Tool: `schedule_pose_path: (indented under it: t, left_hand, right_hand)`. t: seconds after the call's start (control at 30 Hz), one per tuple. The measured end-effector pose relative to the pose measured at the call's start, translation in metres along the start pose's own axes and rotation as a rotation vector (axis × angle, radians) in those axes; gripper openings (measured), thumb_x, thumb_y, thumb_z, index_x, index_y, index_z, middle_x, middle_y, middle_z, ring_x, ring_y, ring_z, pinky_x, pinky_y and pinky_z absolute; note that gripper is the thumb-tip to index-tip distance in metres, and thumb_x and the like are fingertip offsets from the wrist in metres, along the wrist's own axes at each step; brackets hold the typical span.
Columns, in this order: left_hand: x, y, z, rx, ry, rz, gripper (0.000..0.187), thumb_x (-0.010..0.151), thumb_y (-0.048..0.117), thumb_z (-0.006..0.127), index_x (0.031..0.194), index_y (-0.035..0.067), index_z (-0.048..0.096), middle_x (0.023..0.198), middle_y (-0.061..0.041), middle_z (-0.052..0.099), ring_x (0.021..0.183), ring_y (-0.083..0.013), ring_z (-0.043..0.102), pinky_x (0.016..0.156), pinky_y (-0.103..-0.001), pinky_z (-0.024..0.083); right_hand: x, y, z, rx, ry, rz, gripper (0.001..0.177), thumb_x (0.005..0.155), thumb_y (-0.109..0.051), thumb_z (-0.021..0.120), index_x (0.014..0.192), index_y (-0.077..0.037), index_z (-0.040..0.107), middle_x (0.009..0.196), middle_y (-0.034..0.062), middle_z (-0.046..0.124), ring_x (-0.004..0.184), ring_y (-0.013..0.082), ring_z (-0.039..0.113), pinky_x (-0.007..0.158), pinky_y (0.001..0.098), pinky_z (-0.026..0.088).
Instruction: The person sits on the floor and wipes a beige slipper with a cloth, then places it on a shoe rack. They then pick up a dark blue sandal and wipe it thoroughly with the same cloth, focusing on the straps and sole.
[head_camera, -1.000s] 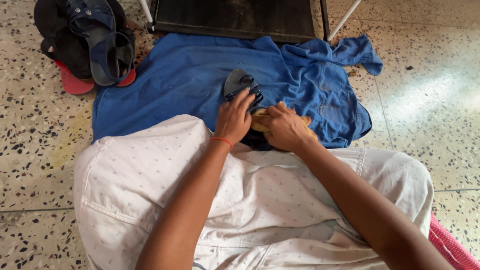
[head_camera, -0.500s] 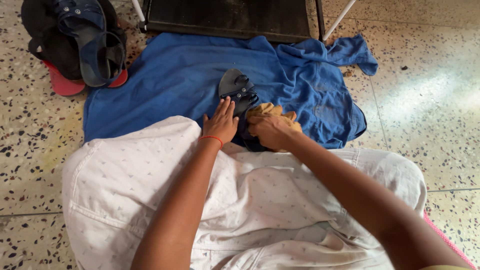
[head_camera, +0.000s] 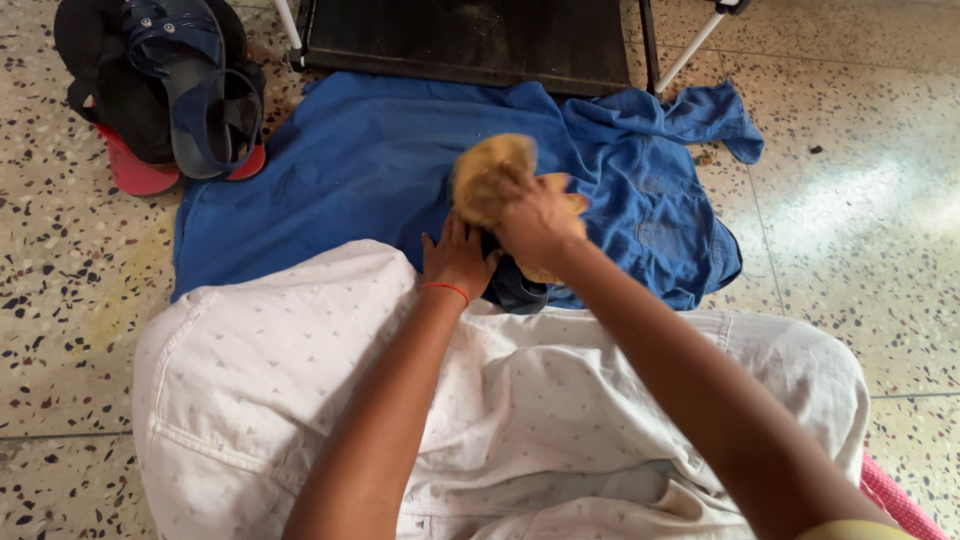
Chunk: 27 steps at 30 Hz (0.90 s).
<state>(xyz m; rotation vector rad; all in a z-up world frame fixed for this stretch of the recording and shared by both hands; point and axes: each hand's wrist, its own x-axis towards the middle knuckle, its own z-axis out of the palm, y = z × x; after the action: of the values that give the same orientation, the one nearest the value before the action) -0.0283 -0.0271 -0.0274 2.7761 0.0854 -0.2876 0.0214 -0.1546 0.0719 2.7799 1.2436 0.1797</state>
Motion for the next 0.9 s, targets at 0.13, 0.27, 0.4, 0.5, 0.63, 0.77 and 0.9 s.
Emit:
schedule_pose_path:
  t: [0.13,0.27,0.4,0.5,0.63,0.77,0.9]
  left_hand:
    - [-0.001,-0.001,0.003,0.027,0.072,0.026,0.079,0.095,0.054,0.059,0.158,0.012,0.032,0.166,-0.011,0.015,0.154,-0.0251,0.019,0.114,-0.070,0.026]
    - [0.001,0.003,-0.002,-0.001,0.084,0.022,0.084,0.090,0.053,0.063,0.157,0.010,0.033,0.168,-0.009,0.012,0.153,-0.0226,0.019,0.111,-0.066,0.031]
    - [-0.003,0.005,-0.013,0.021,0.034,0.007,0.082,0.090,0.053,0.065,0.154,0.011,0.035,0.168,-0.008,0.013,0.153,-0.0209,0.019,0.110,-0.063,0.034]
    - [-0.006,0.006,-0.022,-0.010,0.001,0.003,0.079,0.089,0.051,0.070,0.152,0.014,0.040,0.168,-0.006,0.018,0.153,-0.0205,0.021,0.110,-0.062,0.035]
    - [-0.001,0.001,-0.029,-0.095,0.009,-0.001,0.074,0.087,0.044,0.078,0.148,0.016,0.047,0.166,-0.003,0.027,0.153,-0.0216,0.027,0.112,-0.062,0.036]
    - [0.010,-0.014,-0.027,-0.196,0.141,-0.018,0.077,0.082,0.036,0.084,0.150,0.023,0.050,0.159,0.004,0.040,0.152,-0.0206,0.032,0.117,-0.058,0.039]
    - [0.026,-0.014,-0.028,-0.163,0.144,-0.064,0.098,0.070,0.038,0.091,0.152,0.018,0.040,0.166,0.000,0.023,0.154,-0.0221,0.015,0.112,-0.065,0.030]
  right_hand:
    - [0.007,-0.001,0.042,0.355,-0.109,0.214,0.064,0.077,-0.014,0.066,0.140,-0.029,0.062,0.154,0.0008,0.044,0.144,0.0327,0.033,0.105,0.0572,0.041]
    - [-0.001,0.006,0.052,0.368,-0.151,0.414,0.056,0.085,-0.009,0.060,0.136,-0.031,0.066,0.152,0.0013,0.048,0.134,0.0305,0.048,0.100,0.0531,0.050]
    - [-0.003,0.007,0.055,0.331,-0.119,0.456,0.059,0.082,-0.008,0.062,0.137,-0.029,0.067,0.142,0.0071,0.052,0.125,0.0336,0.055,0.097,0.0480,0.055]
    - [-0.007,0.005,0.059,0.309,-0.131,0.491,0.058,0.080,-0.009,0.063,0.135,-0.029,0.068,0.145,0.0074,0.050,0.126,0.0331,0.055,0.096,0.0493,0.054]
    - [-0.011,0.015,0.051,0.245,-0.238,0.574,0.045,0.084,-0.019,0.065,0.128,-0.021,0.072,0.139,0.0133,0.059,0.124,0.0350,0.060,0.095,0.0481,0.055]
    - [-0.003,0.041,0.025,0.200,-0.405,0.682,0.041,0.091,-0.028,0.065,0.130,-0.021,0.071,0.135,0.0175,0.065,0.120,0.0351,0.066,0.096,0.0473,0.056]
    - [0.012,0.039,0.016,0.253,-0.046,0.567,0.055,0.091,-0.024,0.062,0.145,-0.023,0.060,0.140,0.0204,0.056,0.125,0.0400,0.056,0.093,0.0535,0.053]
